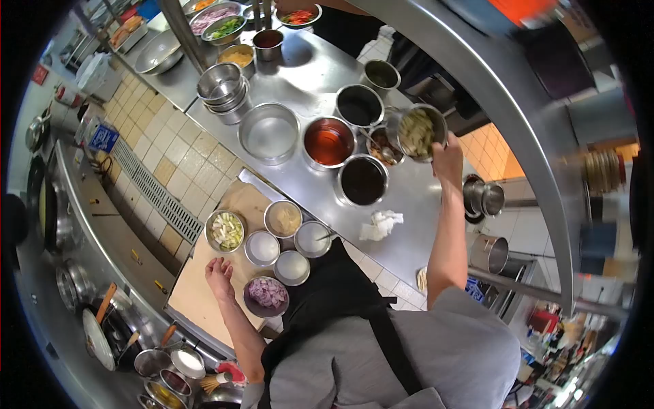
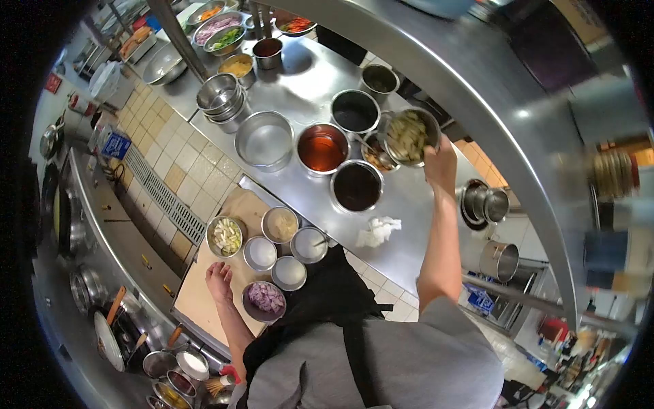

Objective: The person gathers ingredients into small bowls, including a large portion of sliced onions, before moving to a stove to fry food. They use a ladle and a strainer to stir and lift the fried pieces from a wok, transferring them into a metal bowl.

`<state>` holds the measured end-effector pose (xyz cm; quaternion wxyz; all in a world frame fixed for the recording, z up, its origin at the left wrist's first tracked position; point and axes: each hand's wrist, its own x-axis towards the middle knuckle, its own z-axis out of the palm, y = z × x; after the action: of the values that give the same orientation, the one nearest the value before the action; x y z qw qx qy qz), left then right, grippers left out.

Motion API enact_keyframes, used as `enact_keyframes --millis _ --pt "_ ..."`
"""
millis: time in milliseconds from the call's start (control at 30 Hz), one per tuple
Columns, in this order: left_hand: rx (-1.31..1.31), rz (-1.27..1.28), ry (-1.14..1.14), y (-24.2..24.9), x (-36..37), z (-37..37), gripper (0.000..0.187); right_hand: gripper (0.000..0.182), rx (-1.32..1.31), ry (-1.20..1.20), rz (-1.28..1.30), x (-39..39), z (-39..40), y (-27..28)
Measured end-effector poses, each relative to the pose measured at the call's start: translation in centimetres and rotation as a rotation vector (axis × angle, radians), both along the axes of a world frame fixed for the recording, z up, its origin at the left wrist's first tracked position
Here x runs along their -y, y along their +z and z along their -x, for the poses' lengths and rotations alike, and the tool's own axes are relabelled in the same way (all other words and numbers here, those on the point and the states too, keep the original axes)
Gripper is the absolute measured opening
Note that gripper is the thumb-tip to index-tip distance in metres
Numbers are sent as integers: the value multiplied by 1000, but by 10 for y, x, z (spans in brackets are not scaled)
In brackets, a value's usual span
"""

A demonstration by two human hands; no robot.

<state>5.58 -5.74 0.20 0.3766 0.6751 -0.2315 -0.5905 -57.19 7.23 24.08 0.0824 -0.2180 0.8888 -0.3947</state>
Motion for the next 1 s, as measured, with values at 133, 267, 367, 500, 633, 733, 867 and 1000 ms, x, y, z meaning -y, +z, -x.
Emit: enact_keyframes --millis 133,267,367,500,633,733,867,1000 --pt "-47 52 21 6 -10 -14 33 30 -156 -234 -98 -149 -5 -95" --pt "-59 85 -49 23 -24 -11 34 30 -30 -323 -161 -211 -32 -156" --pt "-71 97 -88 40 -42 -12 33 31 235 -434 -14 -230 -55 -184" --pt "-71 108 -88 61 -62 -12 30 39 -337 -386 -430 -232 -102 -147" --pt "-98 99 -86 59 -73 -20 27 45 -299 -18 -178 -155 -74 -114" --pt "-103 106 -124 72 -75 -6 25 42 -139 74 -23 -69 -9 -170" --pt "-75 114 -162 90 -82 10 22 25 553 -118 59 2 13 -194" --pt "-64 96 -147 98 -91 13 22 19 409 -180 77 -11 12 -202"
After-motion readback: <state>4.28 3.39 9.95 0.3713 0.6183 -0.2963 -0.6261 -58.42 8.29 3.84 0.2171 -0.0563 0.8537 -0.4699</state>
